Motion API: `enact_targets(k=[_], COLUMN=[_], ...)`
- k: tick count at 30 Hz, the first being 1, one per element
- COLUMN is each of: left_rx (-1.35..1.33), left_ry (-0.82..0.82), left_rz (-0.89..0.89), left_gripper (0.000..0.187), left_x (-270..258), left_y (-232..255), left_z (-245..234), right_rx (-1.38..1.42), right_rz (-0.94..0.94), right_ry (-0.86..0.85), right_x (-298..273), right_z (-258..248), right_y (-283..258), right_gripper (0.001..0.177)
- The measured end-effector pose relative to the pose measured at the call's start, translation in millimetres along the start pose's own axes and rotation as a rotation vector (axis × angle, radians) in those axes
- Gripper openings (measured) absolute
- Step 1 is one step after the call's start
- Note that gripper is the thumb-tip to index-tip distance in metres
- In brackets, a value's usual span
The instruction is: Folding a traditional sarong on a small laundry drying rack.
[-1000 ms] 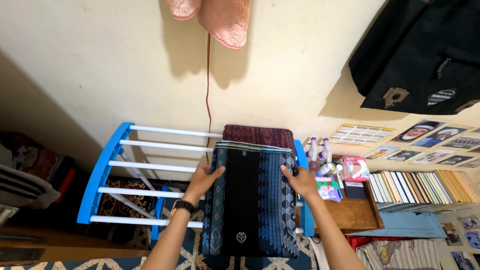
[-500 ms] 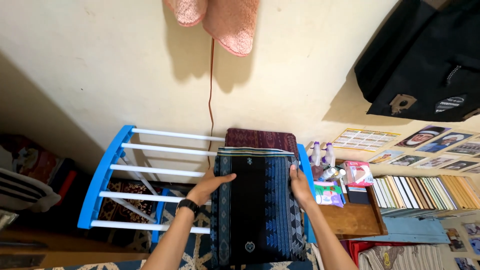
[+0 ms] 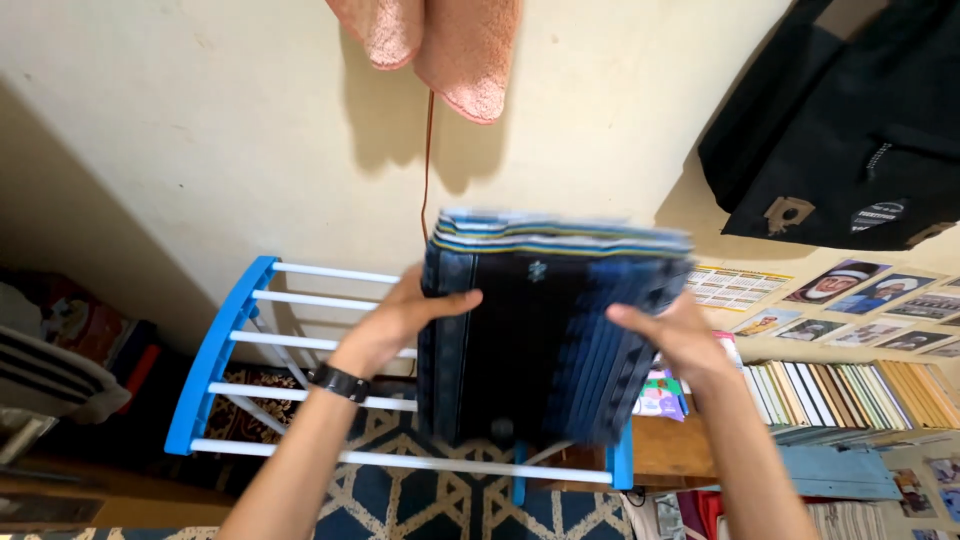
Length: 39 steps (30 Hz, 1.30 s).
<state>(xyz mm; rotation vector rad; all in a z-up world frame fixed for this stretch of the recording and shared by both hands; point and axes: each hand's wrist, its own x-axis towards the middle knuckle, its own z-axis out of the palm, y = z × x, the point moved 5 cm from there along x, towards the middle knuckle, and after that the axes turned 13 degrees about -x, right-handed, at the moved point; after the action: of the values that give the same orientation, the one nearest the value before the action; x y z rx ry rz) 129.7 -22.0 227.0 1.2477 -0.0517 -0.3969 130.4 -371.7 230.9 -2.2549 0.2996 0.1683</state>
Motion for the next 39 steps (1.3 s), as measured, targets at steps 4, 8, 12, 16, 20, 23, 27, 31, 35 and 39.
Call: enact_targets(k=[4, 8, 12, 16, 20, 23, 27, 31, 35, 39], left_rx=[0.151, 0.683, 0.682, 0.628, 0.731, 0.69, 0.707, 0.589, 0.56, 0.542], left_ry=[-0.255, -0.289, -0.194, -0.164, -0.17, -0.111, -0.113, 0.079, 0.306, 0.453], left_rz=[0.338, 0.819, 0.387, 0.338, 0.268, 0.051, -0.108, -0.04, 0.054, -0.011], left_gripper=[0.066, 0.089, 0.085, 0.07, 0.07, 0.069, 0.054, 0.04, 0.054, 0.059], left_x=[-42.9, -93.6, -105.6, -106.1, -100.4, -85.8, -64.1, -33.5, -3.9, -7.4], left_y=[43.6, -17.4, -131.5, -171.2, -164.5, -163.3, -173.9, -186.0, -198.6, -174.3], left_z=[23.1, 17.4, -22.7, -36.4, -35.4, -40.4, -51.2, -58.1, -64.9, -44.8], right_rx=[-0.066, 0.022, 0.06, 0.019, -0.153, -0.465, -0.36, -0.251, -0.166, -0.094], right_rz=[-0.407, -1.064, -0.946, -0.951, -1.045, -1.041, -0.995, -0.225, 0.027, 0.05], right_ry=[0.098, -0.078, -0.074, -0.053, 0.006, 0.088, 0.019, -0.13, -0.06, 0.061], right_x=[-43.1, -76.8, -95.7, -113.7, -110.4, -100.5, -68.0, -3.1, 26.6, 22.0], right_z=[-29.1, 18.6, 104.3, 127.0, 129.8, 129.1, 140.2, 150.6, 150.3, 139.0], right_y=[-41.4, 14.6, 101.7, 121.4, 136.0, 121.8, 137.8, 167.7, 167.7, 145.3], right_gripper=[0.05, 0.033, 0.033, 0.044, 0.059, 0.047, 0.04, 0.047, 0.056, 0.056])
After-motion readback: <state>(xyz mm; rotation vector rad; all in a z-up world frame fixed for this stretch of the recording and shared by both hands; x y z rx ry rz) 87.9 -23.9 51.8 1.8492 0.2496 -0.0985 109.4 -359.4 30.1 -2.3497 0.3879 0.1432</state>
